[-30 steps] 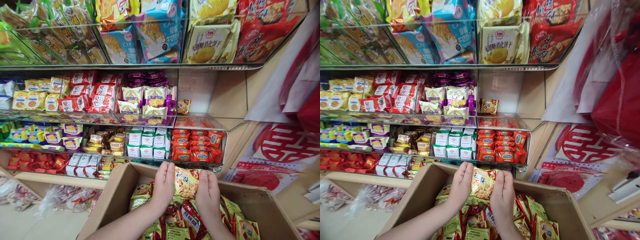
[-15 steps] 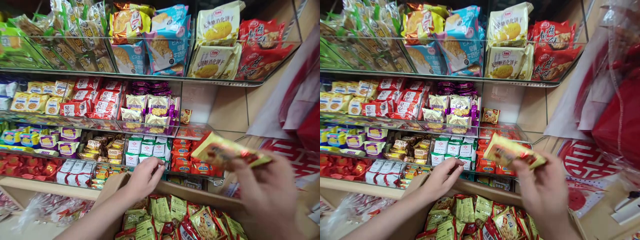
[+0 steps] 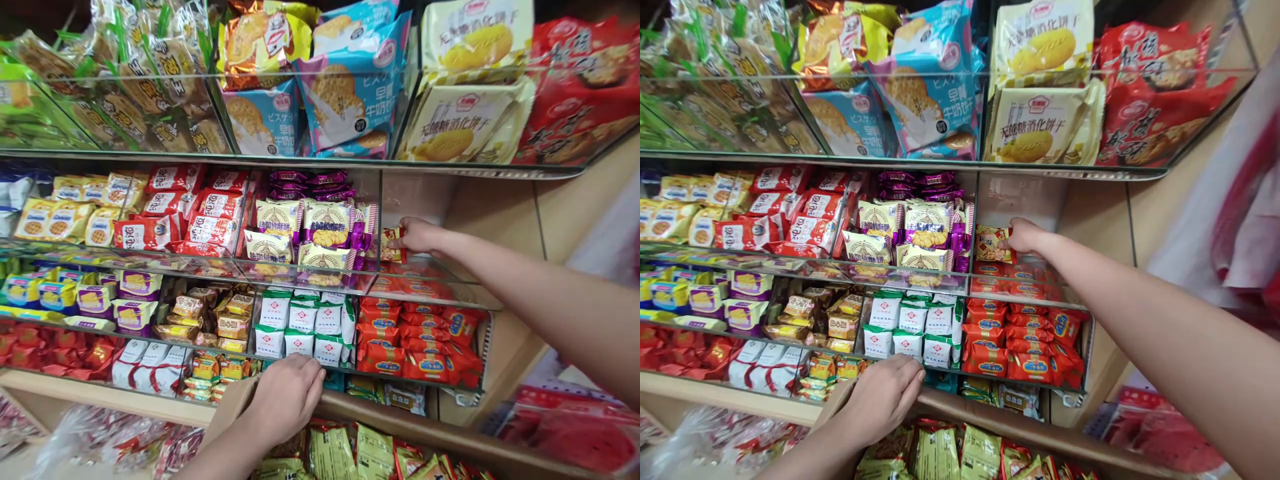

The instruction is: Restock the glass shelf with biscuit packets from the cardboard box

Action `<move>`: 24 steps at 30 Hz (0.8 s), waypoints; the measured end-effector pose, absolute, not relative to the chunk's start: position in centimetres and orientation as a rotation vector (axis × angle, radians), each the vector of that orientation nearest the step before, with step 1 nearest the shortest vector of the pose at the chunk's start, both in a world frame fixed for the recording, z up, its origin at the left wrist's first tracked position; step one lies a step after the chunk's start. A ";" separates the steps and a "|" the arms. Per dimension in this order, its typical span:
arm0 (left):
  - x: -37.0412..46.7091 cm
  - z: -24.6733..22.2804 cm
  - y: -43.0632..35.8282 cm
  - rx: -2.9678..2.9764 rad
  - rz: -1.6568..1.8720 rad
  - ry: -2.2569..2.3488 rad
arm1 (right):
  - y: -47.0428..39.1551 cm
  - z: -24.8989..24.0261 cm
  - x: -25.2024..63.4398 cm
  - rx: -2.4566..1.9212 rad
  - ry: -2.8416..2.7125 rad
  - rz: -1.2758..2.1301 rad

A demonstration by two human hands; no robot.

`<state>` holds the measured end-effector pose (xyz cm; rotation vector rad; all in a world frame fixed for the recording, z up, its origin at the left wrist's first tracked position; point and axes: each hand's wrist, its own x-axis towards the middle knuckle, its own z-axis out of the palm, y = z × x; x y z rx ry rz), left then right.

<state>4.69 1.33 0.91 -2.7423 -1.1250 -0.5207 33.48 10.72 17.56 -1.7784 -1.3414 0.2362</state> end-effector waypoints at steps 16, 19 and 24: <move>5.0 0.5 1.9 -2.747 -0.505 -1.129 | 11.6 18.0 33.0 -2.178 -1.316 0.284; 5.0 0.4 1.8 -2.722 -0.522 -1.127 | 11.5 17.8 33.3 -2.168 -1.323 0.318; 5.0 0.2 1.4 -2.686 -0.538 -1.127 | 11.6 17.0 33.5 -1.965 -1.261 0.454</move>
